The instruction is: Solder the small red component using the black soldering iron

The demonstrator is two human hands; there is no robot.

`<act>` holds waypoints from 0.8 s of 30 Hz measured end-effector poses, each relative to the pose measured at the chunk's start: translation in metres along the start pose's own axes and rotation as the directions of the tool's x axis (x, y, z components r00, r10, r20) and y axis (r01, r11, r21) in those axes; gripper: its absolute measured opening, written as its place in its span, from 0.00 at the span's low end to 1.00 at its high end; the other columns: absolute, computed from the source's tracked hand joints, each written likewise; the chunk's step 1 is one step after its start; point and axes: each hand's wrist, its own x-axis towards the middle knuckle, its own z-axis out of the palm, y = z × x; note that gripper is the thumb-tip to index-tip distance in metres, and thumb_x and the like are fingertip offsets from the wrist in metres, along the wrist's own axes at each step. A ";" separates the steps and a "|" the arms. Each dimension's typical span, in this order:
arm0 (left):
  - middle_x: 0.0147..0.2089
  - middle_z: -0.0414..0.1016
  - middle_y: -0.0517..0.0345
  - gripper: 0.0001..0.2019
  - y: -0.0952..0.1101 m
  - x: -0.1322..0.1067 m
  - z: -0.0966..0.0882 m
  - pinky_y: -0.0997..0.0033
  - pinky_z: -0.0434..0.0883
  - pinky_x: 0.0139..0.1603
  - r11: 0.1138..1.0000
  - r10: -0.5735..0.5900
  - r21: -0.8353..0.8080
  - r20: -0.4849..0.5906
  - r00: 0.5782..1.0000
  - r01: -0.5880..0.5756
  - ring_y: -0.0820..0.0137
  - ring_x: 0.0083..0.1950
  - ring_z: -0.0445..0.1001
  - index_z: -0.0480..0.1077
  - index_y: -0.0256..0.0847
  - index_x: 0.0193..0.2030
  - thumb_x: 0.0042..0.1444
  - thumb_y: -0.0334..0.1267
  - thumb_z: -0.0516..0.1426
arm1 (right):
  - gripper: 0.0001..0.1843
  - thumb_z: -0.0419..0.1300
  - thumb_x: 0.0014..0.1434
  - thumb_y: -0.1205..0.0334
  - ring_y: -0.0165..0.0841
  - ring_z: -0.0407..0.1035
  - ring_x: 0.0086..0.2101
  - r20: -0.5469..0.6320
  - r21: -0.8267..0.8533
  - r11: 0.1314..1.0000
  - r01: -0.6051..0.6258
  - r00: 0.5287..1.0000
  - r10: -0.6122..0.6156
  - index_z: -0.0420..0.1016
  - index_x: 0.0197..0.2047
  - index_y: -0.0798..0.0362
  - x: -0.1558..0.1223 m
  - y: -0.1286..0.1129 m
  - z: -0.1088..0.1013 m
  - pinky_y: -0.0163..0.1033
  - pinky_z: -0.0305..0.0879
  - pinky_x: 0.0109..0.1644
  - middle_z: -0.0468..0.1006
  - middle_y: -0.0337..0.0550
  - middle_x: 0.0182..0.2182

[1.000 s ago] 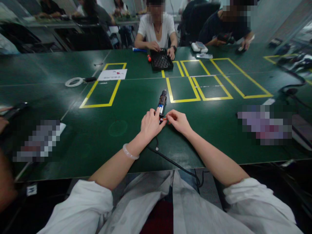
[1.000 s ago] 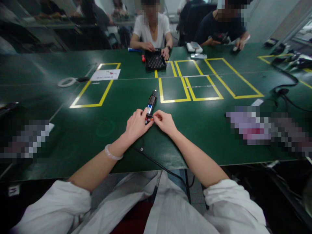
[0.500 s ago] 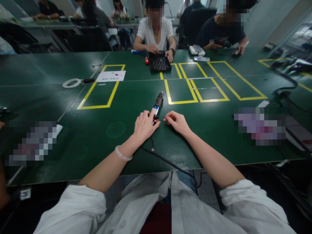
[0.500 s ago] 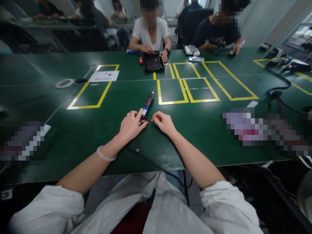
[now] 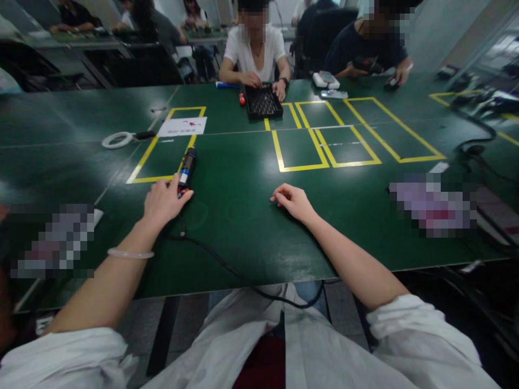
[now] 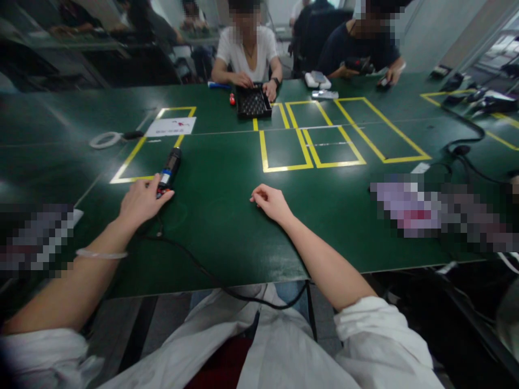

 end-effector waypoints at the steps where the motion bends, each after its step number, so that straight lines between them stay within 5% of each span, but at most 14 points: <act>1: 0.62 0.61 0.30 0.40 -0.016 0.006 0.001 0.51 0.65 0.52 0.999 -0.030 0.013 0.018 0.999 0.029 0.42 0.58 0.65 0.52 0.35 0.73 0.63 0.62 0.45 | 0.06 0.57 0.61 0.61 0.29 0.72 0.26 0.000 -0.005 1.000 -0.002 1.000 0.002 0.72 0.36 0.53 0.000 -0.001 0.000 0.36 0.70 0.36 0.83 0.44 0.33; 6: 0.64 0.59 0.29 0.41 -0.082 0.031 0.003 0.53 0.64 0.51 0.985 -0.157 0.083 0.063 0.986 0.152 0.45 0.58 0.63 0.52 0.32 0.72 0.63 0.63 0.44 | 0.06 0.57 0.61 0.61 0.28 0.72 0.26 0.011 -0.015 1.000 -0.006 1.000 0.006 0.72 0.36 0.54 0.000 -0.004 -0.001 0.35 0.69 0.36 0.83 0.43 0.32; 10: 0.65 0.58 0.27 0.41 -0.111 0.039 0.002 0.54 0.62 0.51 0.969 -0.233 0.107 0.108 0.967 0.221 0.45 0.58 0.62 0.56 0.30 0.69 0.62 0.63 0.43 | 0.07 0.57 0.61 0.61 0.28 0.72 0.27 0.017 -0.013 1.000 -0.006 1.000 0.006 0.73 0.36 0.54 0.000 -0.004 -0.001 0.35 0.69 0.36 0.83 0.43 0.33; 18: 0.60 0.64 0.36 0.30 -0.100 0.013 0.006 0.62 0.64 0.49 0.943 -0.209 0.221 -0.189 0.960 0.249 0.54 0.55 0.64 0.59 0.30 0.63 0.65 0.53 0.45 | 0.06 0.57 0.61 0.61 0.28 0.72 0.27 0.033 -0.027 1.000 -0.016 0.999 0.017 0.73 0.36 0.54 0.000 -0.005 -0.001 0.35 0.69 0.37 0.83 0.43 0.33; 24: 0.56 0.69 0.42 0.26 -0.093 0.019 -0.006 0.58 0.67 0.47 0.907 -0.398 0.108 -0.093 0.913 0.406 0.57 0.48 0.68 0.67 0.34 0.57 0.65 0.51 0.44 | 0.06 0.57 0.61 0.60 0.29 0.72 0.27 0.036 -0.031 0.999 -0.015 0.999 0.017 0.73 0.36 0.53 0.000 -0.005 -0.001 0.36 0.69 0.37 0.83 0.43 0.32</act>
